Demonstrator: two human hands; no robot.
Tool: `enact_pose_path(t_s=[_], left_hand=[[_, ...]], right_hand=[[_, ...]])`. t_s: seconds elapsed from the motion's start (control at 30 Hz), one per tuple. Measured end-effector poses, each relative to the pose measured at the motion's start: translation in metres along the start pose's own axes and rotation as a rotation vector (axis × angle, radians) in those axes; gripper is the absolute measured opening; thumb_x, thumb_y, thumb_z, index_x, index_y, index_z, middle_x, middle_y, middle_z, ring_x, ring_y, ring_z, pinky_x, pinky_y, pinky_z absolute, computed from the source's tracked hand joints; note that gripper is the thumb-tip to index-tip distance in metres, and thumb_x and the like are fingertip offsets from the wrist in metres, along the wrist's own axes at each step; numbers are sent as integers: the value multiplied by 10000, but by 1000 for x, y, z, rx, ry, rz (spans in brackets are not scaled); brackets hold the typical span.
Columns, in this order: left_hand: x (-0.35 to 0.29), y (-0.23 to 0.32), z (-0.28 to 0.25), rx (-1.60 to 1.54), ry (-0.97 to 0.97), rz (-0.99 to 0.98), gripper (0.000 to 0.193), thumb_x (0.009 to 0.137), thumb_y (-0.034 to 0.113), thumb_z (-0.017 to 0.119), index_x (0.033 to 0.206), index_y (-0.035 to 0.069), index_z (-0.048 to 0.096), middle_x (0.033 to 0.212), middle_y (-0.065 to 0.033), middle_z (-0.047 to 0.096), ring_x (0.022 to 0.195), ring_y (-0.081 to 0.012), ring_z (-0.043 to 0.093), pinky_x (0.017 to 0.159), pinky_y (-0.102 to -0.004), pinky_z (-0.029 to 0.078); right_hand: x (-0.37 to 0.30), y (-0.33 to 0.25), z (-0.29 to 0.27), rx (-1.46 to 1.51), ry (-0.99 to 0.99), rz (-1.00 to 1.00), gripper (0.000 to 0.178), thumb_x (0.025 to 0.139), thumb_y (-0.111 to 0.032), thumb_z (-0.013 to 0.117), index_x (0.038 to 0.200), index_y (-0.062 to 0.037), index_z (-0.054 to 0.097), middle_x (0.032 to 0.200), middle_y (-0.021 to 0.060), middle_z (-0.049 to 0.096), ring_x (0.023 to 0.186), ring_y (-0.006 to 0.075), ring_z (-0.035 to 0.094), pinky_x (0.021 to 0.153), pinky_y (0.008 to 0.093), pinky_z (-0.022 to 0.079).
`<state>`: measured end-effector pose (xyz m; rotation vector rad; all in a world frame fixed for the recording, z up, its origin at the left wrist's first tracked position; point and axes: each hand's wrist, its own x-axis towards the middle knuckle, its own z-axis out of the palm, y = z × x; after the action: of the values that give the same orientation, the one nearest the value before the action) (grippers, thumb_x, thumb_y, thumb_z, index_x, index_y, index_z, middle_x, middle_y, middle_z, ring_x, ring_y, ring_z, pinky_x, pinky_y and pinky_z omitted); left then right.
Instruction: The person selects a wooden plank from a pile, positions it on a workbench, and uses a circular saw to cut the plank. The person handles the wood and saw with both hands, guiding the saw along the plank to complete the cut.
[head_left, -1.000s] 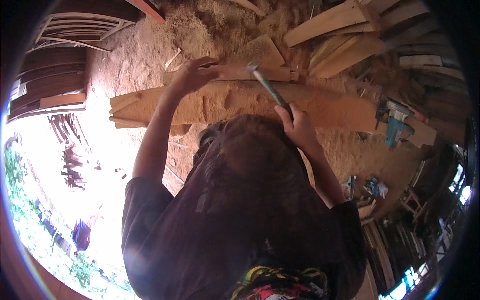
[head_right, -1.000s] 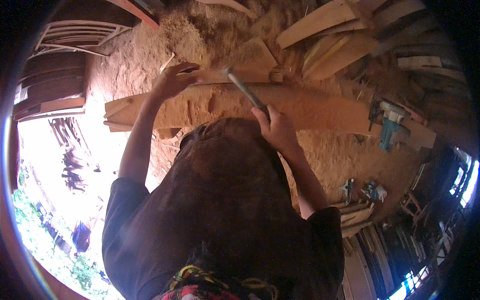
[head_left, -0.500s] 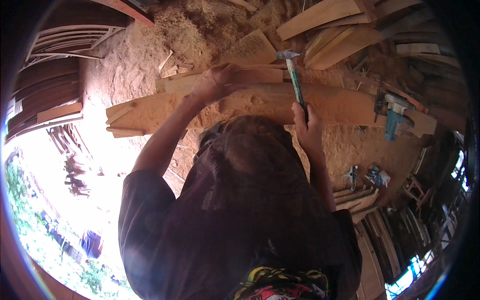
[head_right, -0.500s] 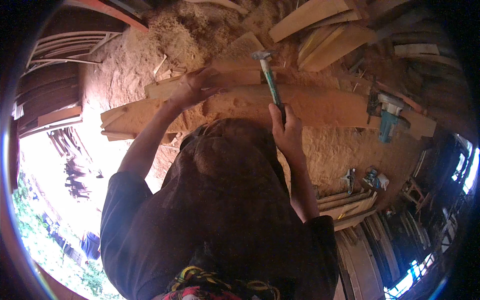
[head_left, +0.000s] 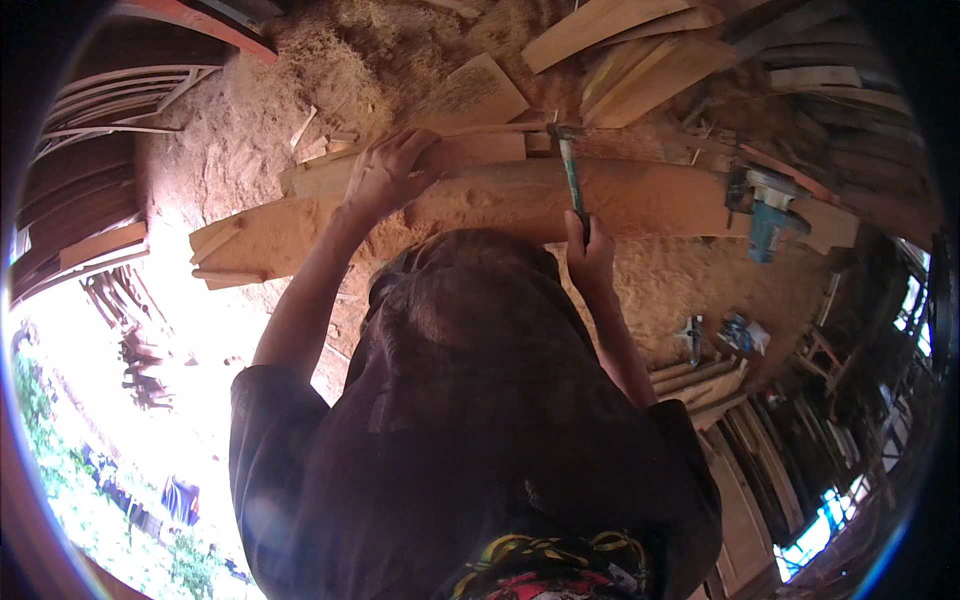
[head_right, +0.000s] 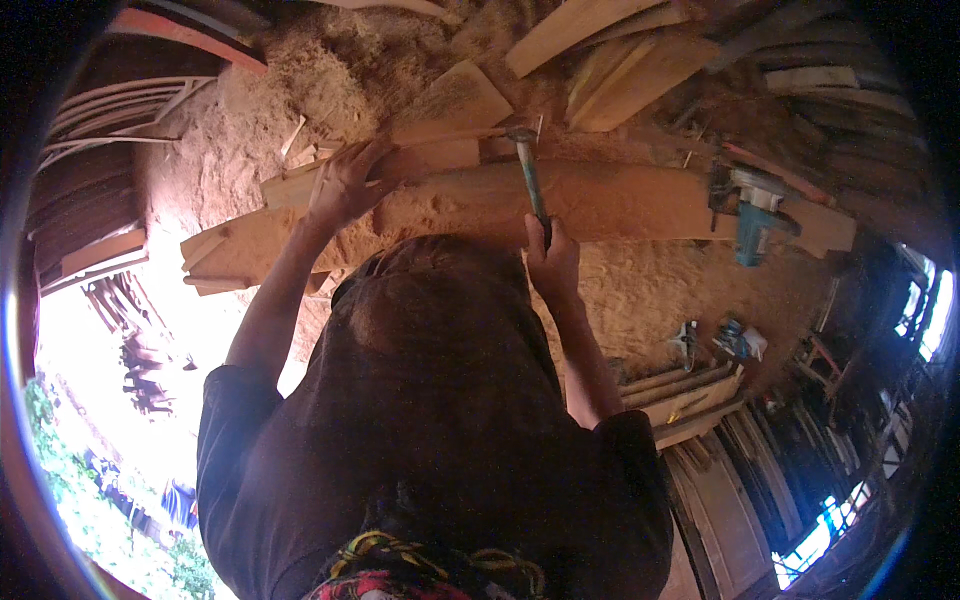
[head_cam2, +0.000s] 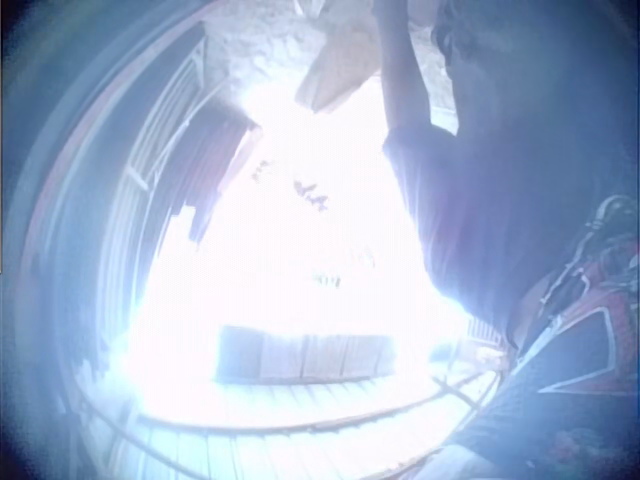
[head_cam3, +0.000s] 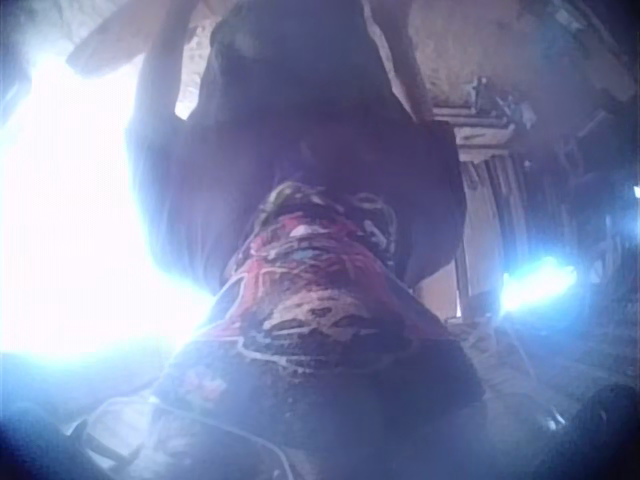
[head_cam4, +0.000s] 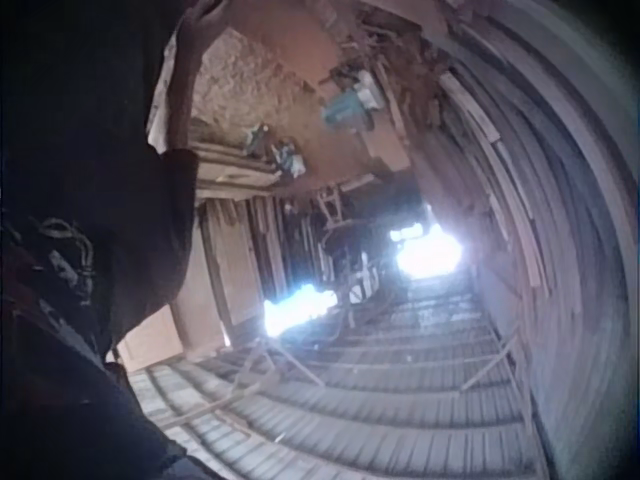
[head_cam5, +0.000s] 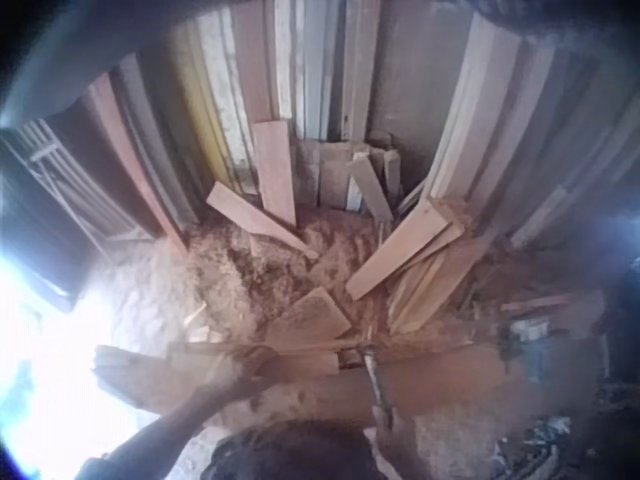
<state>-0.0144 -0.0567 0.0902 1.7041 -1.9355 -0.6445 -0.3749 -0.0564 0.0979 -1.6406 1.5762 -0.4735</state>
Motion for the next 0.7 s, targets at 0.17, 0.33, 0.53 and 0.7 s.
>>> enact_pose_path(t_s=[0.17,0.33,0.53,0.7], left_hand=[[2,-2,0,-7,-21,-32,491,865,274,851,1282,86,672,1146,-137,740,1034,-363,725,903,-480,581],[0,2,2,54,37,-23,456,882,305,823,1270,119,672,1124,-117,739,1046,-357,726,915,-476,577],[-3,-7,6,-21,12,-76,469,878,337,826,1269,126,677,1091,-122,753,1041,-362,731,926,-489,570],[-2,-2,8,-25,13,-85,475,869,332,841,1264,125,679,1100,-137,749,1029,-360,733,922,-483,569]], right_hand=[[-1,8,22,-117,33,-60,377,1088,-353,609,958,0,612,734,216,658,663,401,694,591,463,503],[1,37,37,-157,26,-83,438,1094,-416,578,994,9,608,796,261,670,766,496,689,666,537,518],[-11,-15,29,18,6,71,463,1082,-443,587,1055,18,622,848,293,681,857,523,685,737,576,512],[-11,38,45,-201,80,-60,495,1081,-468,585,1033,18,664,803,257,689,795,478,703,691,539,519]])
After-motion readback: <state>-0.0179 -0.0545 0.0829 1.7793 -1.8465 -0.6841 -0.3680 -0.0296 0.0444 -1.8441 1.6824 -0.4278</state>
